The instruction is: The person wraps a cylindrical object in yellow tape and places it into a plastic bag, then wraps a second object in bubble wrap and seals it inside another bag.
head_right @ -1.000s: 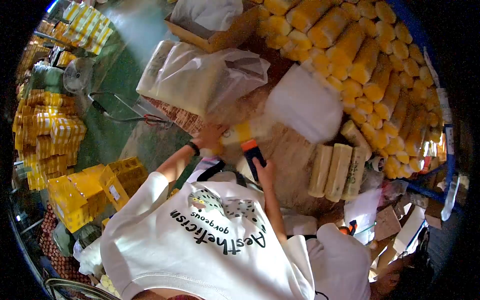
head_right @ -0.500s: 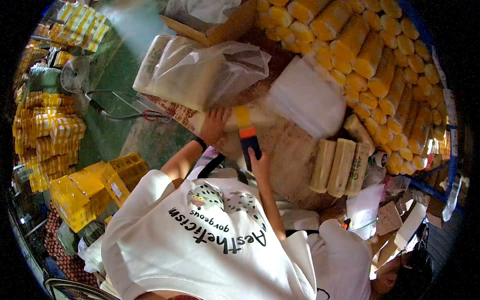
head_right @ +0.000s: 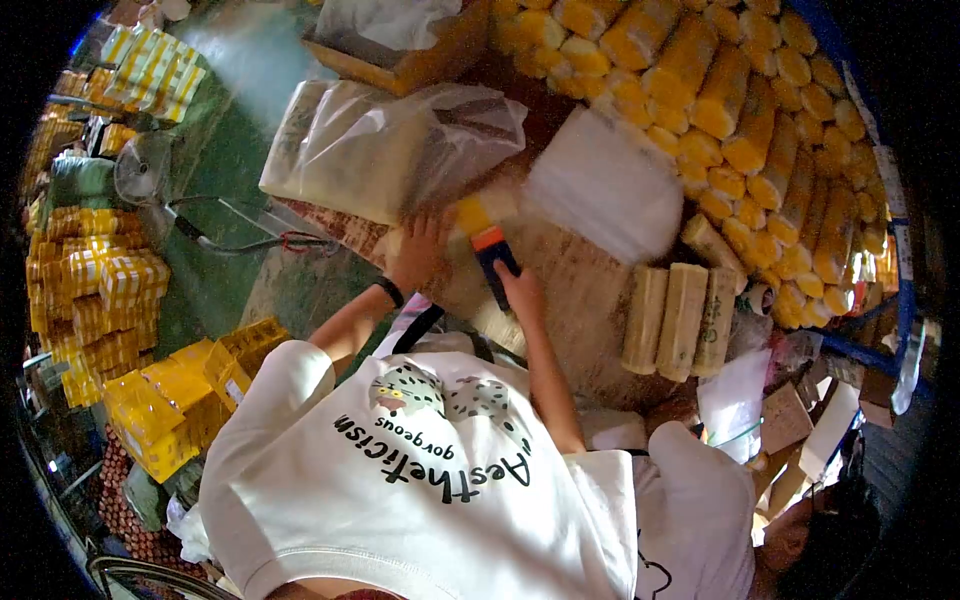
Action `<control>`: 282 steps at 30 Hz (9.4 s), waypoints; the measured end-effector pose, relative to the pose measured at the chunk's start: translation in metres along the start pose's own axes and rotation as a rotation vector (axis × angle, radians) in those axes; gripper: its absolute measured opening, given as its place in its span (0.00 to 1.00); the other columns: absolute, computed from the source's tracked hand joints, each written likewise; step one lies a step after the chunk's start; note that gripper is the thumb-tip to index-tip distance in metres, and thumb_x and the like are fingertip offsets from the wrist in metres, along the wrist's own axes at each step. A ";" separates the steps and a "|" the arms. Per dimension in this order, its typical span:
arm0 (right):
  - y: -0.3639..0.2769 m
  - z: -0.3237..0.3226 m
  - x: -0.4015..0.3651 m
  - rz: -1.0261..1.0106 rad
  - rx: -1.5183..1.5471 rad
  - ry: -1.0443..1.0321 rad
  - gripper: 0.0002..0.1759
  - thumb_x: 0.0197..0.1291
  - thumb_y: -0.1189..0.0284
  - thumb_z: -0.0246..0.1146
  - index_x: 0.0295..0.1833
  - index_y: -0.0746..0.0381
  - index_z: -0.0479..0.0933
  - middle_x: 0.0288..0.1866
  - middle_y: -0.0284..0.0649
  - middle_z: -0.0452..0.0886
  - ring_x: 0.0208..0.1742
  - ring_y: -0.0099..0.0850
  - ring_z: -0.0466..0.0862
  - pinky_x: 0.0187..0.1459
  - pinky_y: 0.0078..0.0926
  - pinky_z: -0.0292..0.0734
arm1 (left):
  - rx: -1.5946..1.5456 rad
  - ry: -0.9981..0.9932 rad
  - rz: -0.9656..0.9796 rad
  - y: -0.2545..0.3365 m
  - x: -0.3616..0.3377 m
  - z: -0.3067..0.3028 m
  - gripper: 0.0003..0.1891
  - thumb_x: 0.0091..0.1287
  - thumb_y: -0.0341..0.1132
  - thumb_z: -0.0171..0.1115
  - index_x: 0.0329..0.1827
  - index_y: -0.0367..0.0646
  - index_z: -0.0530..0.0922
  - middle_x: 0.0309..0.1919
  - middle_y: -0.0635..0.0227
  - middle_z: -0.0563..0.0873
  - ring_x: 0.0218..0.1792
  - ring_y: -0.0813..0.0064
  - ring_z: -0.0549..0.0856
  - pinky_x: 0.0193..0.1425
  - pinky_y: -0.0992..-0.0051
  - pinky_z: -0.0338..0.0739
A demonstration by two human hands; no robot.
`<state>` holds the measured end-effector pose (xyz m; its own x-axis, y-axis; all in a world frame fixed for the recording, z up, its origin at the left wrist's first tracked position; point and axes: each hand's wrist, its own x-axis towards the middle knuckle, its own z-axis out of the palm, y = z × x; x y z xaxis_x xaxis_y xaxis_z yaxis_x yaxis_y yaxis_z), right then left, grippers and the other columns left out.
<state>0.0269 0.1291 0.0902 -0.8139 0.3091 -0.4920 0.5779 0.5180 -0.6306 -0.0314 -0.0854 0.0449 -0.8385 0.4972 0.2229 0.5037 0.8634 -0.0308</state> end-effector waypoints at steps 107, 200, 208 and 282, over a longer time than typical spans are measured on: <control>-0.087 -0.130 -0.101 -0.494 0.184 0.197 0.10 0.65 0.69 0.59 0.45 0.65 0.76 0.27 0.41 0.77 0.28 0.28 0.72 0.34 0.25 0.71 | -1.557 -0.200 -0.533 0.024 -0.003 -0.223 0.07 0.73 0.30 0.50 0.36 0.37 0.70 0.19 0.67 0.78 0.16 0.78 0.79 0.19 0.77 0.74; 0.069 -0.077 -0.104 -0.573 0.081 0.710 0.18 0.46 0.80 0.67 0.46 0.65 0.77 0.47 0.46 0.79 0.49 0.44 0.78 0.50 0.36 0.76 | -0.981 0.200 0.287 0.036 0.034 -0.170 0.12 0.56 0.26 0.63 0.44 0.41 0.78 0.47 0.61 0.80 0.48 0.57 0.79 0.50 0.65 0.75; 0.010 -0.115 -0.123 -1.021 -0.112 0.745 0.08 0.42 0.80 0.61 0.33 0.67 0.77 0.37 0.45 0.80 0.42 0.44 0.80 0.53 0.43 0.75 | -1.186 0.022 0.319 0.047 0.078 -0.250 0.11 0.60 0.27 0.61 0.46 0.40 0.78 0.47 0.61 0.81 0.45 0.62 0.81 0.51 0.68 0.75; 0.077 -0.126 -0.042 0.193 -0.416 0.703 0.25 0.65 0.58 0.57 0.52 0.70 0.73 0.34 0.53 0.82 0.40 0.39 0.82 0.46 0.35 0.74 | -1.379 0.131 0.403 0.020 0.120 -0.287 0.11 0.53 0.22 0.67 0.39 0.40 0.77 0.43 0.66 0.78 0.36 0.75 0.81 0.33 0.79 0.77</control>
<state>0.0980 0.2561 0.1378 -0.6302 0.7764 0.0068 0.7541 0.6141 -0.2330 -0.0623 -0.0337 0.3503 -0.6066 0.6059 0.5148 0.5564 -0.1390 0.8192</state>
